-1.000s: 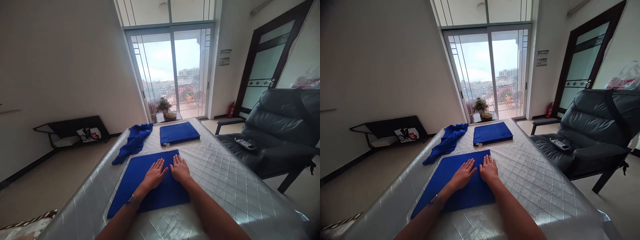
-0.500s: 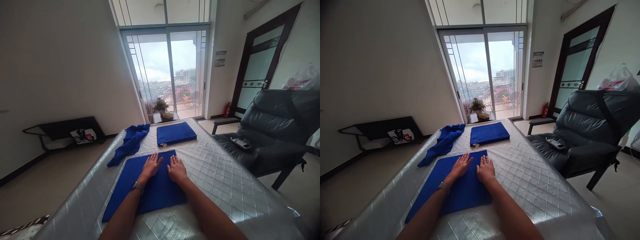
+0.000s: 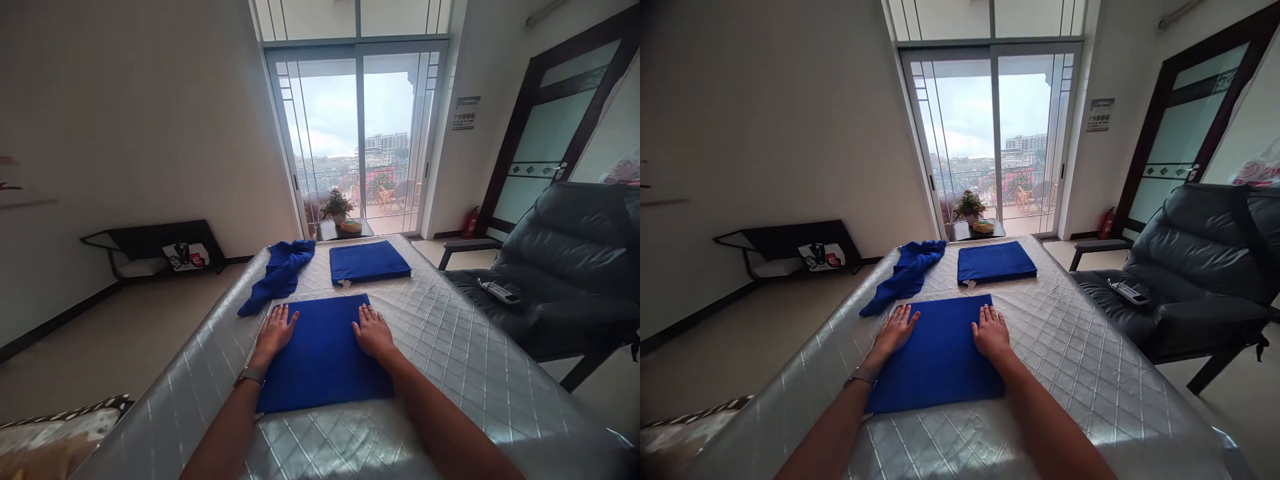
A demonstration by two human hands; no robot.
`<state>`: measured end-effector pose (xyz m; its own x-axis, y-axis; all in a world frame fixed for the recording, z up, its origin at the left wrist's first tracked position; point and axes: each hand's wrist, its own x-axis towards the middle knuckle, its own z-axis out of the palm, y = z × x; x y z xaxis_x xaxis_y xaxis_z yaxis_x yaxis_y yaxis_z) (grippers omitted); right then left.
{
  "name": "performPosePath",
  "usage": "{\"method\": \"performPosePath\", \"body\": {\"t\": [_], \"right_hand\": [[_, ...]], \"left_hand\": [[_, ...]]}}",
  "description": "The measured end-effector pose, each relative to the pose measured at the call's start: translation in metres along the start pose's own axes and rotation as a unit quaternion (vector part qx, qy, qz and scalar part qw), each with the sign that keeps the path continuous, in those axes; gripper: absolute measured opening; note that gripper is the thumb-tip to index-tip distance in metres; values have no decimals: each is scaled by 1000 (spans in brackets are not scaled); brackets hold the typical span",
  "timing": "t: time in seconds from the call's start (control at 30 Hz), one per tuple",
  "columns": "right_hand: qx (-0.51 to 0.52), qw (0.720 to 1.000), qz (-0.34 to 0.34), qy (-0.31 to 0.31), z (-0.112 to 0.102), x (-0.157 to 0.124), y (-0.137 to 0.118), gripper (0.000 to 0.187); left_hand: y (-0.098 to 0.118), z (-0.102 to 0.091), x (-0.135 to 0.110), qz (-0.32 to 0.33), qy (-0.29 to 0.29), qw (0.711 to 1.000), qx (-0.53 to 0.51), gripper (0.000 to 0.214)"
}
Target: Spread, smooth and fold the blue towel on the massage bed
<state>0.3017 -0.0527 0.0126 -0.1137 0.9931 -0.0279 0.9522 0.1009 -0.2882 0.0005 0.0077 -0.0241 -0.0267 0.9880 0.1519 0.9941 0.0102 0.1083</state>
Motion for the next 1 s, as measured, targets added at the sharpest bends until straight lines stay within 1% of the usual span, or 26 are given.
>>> {"method": "performPosePath", "body": {"t": [0.13, 0.23, 0.4, 0.47, 0.53, 0.63, 0.8, 1.0], "right_hand": [[-20, 1000, -6, 3, 0, 0, 3, 68], [-17, 1000, -20, 9, -1, 3, 6, 66], [-2, 998, -58, 32, -6, 20, 2, 62], [-12, 998, -47, 30, -6, 31, 0, 63], [-20, 999, -21, 19, -5, 40, 0, 64], [-26, 1000, 7, 16, 0, 47, 2, 66], [-24, 999, 11, 27, 4, 47, 4, 67], [-12, 1000, 11, 25, 3, 46, 4, 67]], "left_hand": [[2, 2, 0, 0, 17, 1000, -10, 74], [2, 3, -1, 5, 23, 1000, -3, 74], [4, 3, -3, 7, 31, 999, 9, 75], [6, 1, -3, 6, 32, 999, 13, 74], [6, 0, -4, 6, 29, 999, 11, 75], [6, 1, -3, 8, 27, 1000, -3, 75], [6, 1, -3, 9, 31, 999, -8, 74], [9, -4, -5, 0, 6, 1000, 6, 75]]}}
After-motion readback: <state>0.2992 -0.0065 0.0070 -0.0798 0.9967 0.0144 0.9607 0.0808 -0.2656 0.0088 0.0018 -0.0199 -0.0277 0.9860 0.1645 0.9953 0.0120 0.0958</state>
